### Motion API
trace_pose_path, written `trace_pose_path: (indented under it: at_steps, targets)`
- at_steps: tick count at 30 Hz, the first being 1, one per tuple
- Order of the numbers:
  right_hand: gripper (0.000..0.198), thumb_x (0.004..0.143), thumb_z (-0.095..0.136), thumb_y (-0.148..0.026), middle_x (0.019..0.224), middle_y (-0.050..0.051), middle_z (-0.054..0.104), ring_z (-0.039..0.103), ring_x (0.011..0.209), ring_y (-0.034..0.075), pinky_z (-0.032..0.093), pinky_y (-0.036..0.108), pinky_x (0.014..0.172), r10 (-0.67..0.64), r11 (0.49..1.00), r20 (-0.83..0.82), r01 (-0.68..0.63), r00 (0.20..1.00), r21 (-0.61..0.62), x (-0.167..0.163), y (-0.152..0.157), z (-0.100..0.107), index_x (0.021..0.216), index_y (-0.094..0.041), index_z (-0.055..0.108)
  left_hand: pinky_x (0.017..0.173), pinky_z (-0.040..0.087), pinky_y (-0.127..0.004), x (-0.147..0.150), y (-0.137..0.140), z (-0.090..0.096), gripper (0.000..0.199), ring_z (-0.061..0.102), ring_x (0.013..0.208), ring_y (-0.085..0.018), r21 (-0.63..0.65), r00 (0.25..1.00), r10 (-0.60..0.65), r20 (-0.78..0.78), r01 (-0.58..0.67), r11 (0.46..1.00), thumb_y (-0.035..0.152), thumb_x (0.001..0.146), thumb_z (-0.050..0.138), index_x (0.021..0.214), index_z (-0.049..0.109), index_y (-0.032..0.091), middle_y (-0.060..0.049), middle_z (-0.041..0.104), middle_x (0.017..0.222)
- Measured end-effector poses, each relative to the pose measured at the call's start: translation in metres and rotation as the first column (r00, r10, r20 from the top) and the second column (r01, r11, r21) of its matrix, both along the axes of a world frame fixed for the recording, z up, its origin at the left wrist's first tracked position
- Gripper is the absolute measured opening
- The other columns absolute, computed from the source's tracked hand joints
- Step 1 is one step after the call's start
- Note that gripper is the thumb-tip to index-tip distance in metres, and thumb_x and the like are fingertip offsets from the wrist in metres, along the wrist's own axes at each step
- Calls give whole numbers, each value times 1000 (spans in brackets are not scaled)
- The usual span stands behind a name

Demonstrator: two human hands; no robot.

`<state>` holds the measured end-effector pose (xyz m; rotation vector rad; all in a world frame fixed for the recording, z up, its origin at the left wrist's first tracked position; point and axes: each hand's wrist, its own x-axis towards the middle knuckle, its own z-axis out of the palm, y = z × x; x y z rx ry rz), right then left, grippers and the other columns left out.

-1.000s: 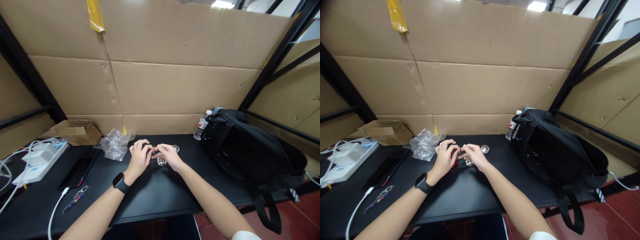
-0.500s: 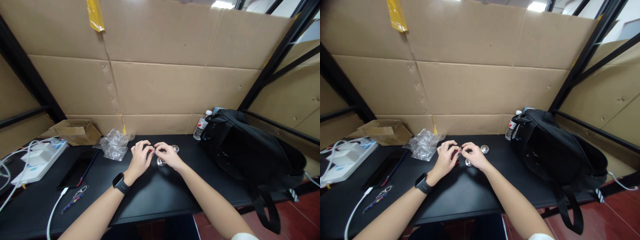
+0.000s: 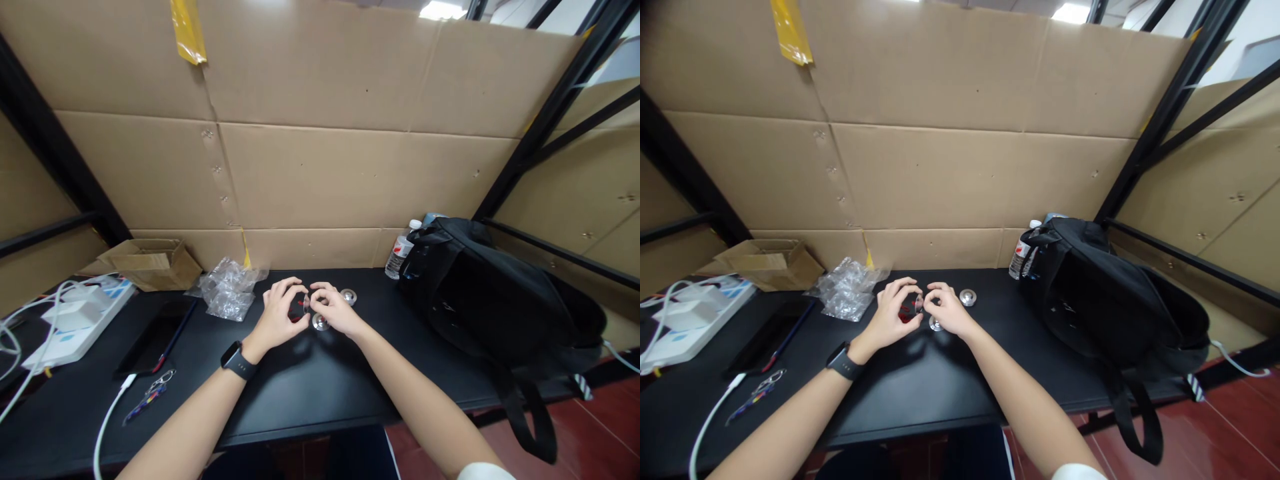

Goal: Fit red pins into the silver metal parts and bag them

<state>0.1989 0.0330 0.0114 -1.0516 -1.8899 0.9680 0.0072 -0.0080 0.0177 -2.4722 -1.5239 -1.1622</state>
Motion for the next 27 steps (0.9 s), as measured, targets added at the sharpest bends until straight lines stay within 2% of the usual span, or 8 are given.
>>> trace_pose_path:
  at_steps: [6,10,12,14,19,24,27]
  targets:
    - [9,87,62,-24,136,6,55,47,127,26,45,42,97,-25,999,48,23,999,45,5,5,0,80,-23,69,97,37,-45,-5,4,-3,29,45,127,-32,-81,997,52,-53,-57,995,37,80,72,107,64,30,-5,56,134]
    - [7,86,64,-20,133,7,55,45,126,26,39,45,104,-93,980,183,57,979,193,10,11,-6,81,-22,69,98,36,-46,-14,11,-7,26,45,128,-30,-113,995,39,-87,-49,992,44,91,62,114,65,32,-4,58,135]
    - [5,85,66,-20,132,8,54,44,126,26,36,46,107,-152,955,254,76,955,285,13,15,-11,80,-22,68,98,36,-46,-21,16,-9,24,47,125,-28,-134,994,60,-88,-71,988,38,96,52,117,64,32,-4,60,132]
    - [4,85,67,-21,133,8,53,43,126,28,37,48,105,-204,938,327,89,923,334,16,19,-17,81,-22,68,96,37,-45,-30,22,-11,24,49,122,-28,-164,991,88,-101,-104,981,29,96,48,112,66,31,-3,64,126]
    - [9,91,62,-28,132,9,55,45,123,28,38,47,97,-268,934,436,120,859,337,24,29,-23,88,-23,69,95,36,-46,-48,30,-20,21,49,119,-30,-233,981,71,-178,-112,966,25,88,56,98,73,30,-4,68,116]
    - [12,91,60,-25,120,8,61,51,111,26,38,43,93,-287,933,450,141,845,330,43,36,-10,100,-24,67,92,37,-47,-50,33,-31,15,51,114,-30,-232,978,50,-201,-97,968,26,86,61,92,75,29,-5,69,110]
    - [24,86,65,-22,121,9,61,52,112,28,38,43,93,-307,936,494,166,813,310,61,41,-2,109,-24,66,91,37,-45,-47,33,-33,14,53,111,-30,-227,979,64,-191,-107,968,24,86,61,87,74,28,-5,70,106]
